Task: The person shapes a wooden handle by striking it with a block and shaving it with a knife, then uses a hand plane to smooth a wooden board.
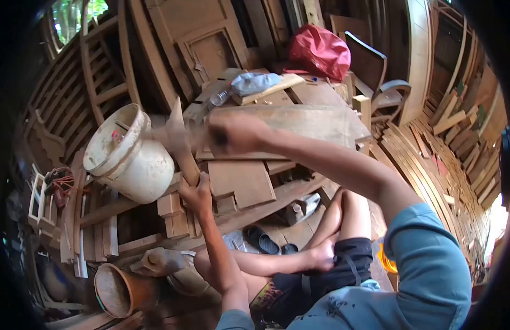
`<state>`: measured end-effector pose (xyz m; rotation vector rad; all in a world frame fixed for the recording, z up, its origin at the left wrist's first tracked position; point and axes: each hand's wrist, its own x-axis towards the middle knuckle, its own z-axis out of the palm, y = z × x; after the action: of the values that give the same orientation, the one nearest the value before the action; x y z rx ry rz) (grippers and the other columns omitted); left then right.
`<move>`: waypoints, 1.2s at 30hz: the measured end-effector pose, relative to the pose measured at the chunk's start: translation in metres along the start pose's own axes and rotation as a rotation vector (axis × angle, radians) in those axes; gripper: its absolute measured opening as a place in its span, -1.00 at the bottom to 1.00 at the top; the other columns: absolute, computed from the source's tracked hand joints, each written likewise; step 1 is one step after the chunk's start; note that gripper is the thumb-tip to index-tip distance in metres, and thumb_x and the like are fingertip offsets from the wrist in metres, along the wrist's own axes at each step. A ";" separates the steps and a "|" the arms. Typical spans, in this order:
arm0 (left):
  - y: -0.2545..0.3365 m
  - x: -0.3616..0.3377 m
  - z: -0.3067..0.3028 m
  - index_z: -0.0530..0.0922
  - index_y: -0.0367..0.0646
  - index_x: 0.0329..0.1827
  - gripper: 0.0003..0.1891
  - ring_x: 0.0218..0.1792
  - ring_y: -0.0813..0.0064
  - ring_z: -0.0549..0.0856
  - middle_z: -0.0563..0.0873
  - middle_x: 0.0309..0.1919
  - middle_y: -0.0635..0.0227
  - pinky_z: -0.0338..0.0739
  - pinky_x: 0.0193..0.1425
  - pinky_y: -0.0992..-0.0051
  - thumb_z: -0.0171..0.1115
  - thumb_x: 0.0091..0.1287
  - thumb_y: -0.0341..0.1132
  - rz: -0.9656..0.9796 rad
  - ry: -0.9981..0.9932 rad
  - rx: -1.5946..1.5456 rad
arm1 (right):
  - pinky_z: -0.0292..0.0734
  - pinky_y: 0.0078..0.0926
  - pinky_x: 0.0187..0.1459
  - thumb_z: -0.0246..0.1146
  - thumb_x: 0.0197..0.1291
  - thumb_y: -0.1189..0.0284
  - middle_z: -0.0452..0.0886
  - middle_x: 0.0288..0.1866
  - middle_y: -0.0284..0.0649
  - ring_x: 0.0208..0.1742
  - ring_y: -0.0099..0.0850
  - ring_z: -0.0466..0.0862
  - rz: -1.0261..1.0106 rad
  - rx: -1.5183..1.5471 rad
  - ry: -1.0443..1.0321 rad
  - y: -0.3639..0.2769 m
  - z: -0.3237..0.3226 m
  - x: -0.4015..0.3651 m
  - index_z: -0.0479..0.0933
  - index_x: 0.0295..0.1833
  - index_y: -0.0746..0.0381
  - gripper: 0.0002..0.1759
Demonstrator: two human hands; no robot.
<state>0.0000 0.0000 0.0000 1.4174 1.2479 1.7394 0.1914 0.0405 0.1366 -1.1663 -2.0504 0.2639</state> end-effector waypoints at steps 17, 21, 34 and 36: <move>0.035 -0.007 0.005 0.41 -0.30 -0.25 -0.85 -0.74 0.56 0.44 0.48 -0.64 0.37 0.28 -0.68 0.55 0.19 0.16 -0.51 -0.204 -0.033 -0.463 | 0.55 -0.04 -0.23 0.37 -0.02 0.11 0.63 -0.34 0.06 -0.28 0.01 0.66 -0.133 -0.319 -0.280 0.012 -0.014 -0.019 0.37 -0.04 0.23 -0.44; 0.036 -0.011 0.011 0.42 -0.27 -0.27 -0.86 -0.74 0.56 0.44 0.47 -0.64 0.38 0.27 -0.70 0.55 0.19 0.16 -0.52 -0.223 -0.066 -0.413 | 0.54 0.01 -0.22 0.40 -0.04 0.13 0.64 -0.31 0.05 -0.26 0.03 0.67 0.074 -0.122 0.026 0.019 -0.015 -0.003 0.37 0.00 0.20 -0.43; 0.024 -0.012 0.005 0.41 -0.31 -0.31 -0.89 -0.76 0.57 0.41 0.45 -0.64 0.36 0.27 -0.70 0.56 0.15 0.15 -0.53 -0.189 -0.115 -0.456 | 0.59 -0.04 -0.21 0.41 -0.06 0.04 0.65 -0.32 0.08 -0.27 0.02 0.69 -0.117 -0.364 -0.270 0.008 -0.007 -0.003 0.39 0.07 0.23 -0.33; 0.035 -0.014 0.011 0.41 -0.30 -0.30 -0.88 -0.76 0.56 0.38 0.44 -0.64 0.37 0.27 -0.70 0.55 0.16 0.14 -0.53 -0.222 -0.074 -0.440 | 0.59 -0.02 -0.22 0.40 -0.08 0.01 0.66 -0.32 0.06 -0.27 0.02 0.69 -0.025 0.080 -0.111 0.017 -0.003 -0.003 0.43 0.03 0.19 -0.35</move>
<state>0.0187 -0.0228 0.0262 1.0356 0.8748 1.6616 0.2055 0.0476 0.1287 -1.0986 -2.1286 0.4031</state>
